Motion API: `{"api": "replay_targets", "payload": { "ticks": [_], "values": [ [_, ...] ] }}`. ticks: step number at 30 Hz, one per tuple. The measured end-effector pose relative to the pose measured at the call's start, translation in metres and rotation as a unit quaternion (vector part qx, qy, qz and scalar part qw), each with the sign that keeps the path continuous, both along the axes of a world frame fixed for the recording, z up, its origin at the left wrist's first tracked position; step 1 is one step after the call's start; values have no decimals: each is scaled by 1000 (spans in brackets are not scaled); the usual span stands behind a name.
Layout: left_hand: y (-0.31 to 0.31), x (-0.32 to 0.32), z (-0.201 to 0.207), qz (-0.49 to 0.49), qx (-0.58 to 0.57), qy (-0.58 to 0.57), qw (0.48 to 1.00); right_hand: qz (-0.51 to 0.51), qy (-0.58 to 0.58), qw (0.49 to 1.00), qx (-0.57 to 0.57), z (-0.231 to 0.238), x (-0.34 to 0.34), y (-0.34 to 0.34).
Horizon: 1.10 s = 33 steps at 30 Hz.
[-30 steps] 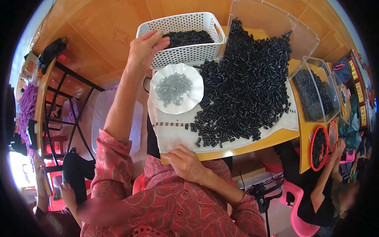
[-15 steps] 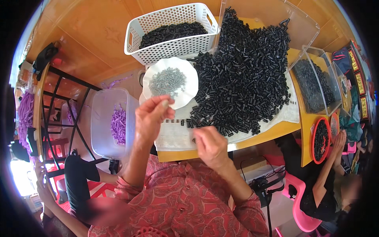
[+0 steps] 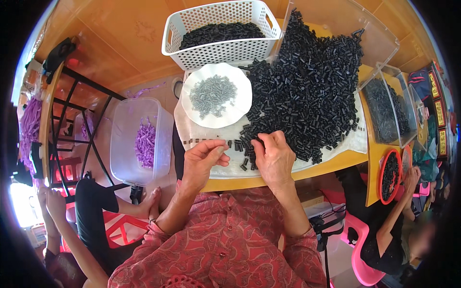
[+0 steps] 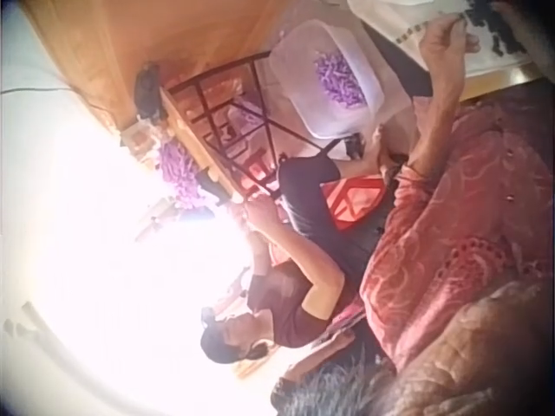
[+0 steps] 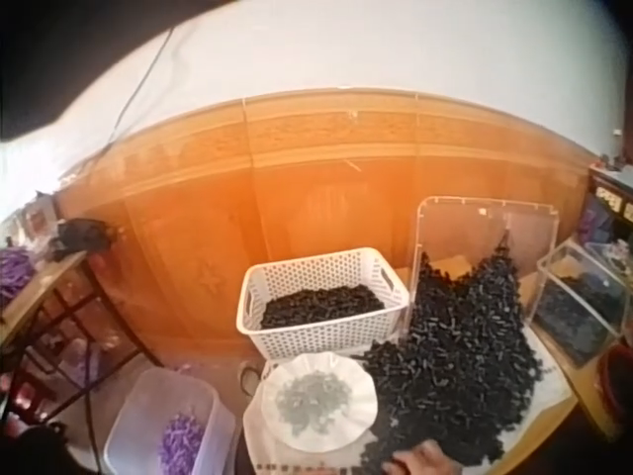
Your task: The person assembles small silver pins into black plastic components by hand.
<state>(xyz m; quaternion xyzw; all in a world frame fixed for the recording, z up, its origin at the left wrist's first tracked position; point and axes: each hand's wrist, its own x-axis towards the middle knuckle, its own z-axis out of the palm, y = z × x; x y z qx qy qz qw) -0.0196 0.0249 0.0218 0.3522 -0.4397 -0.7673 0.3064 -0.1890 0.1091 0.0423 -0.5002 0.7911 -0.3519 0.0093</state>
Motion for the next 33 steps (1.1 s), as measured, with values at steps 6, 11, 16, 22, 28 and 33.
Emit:
{"api": "replay_targets", "payload": {
  "ticks": [6, 11, 16, 22, 28, 33],
  "values": [
    [1, 6, -5, 3, 14, -1, 1000, 4, 30, 1000, -1, -9, -3, -5],
    [2, 4, -6, 7, 38, 22, 999, -2, -379, 925, -35, -4, 0, 0],
    [4, 3, -8, -19, 54, 59, 997, 11, -493, 869, -23, 8, 3, -1],
    [6, 4, -7, -24, 36, 54, 998, 37, -529, 848, -1, 10, 19, -4],
    [5, 6, -13, -43, 25, 86, 995, 61, -530, 845, 15, 6, 29, -7],
    [4, 7, -15, -36, 56, 86, 994, 72, -539, 839, 16, 5, 33, -8]
  ]
}}
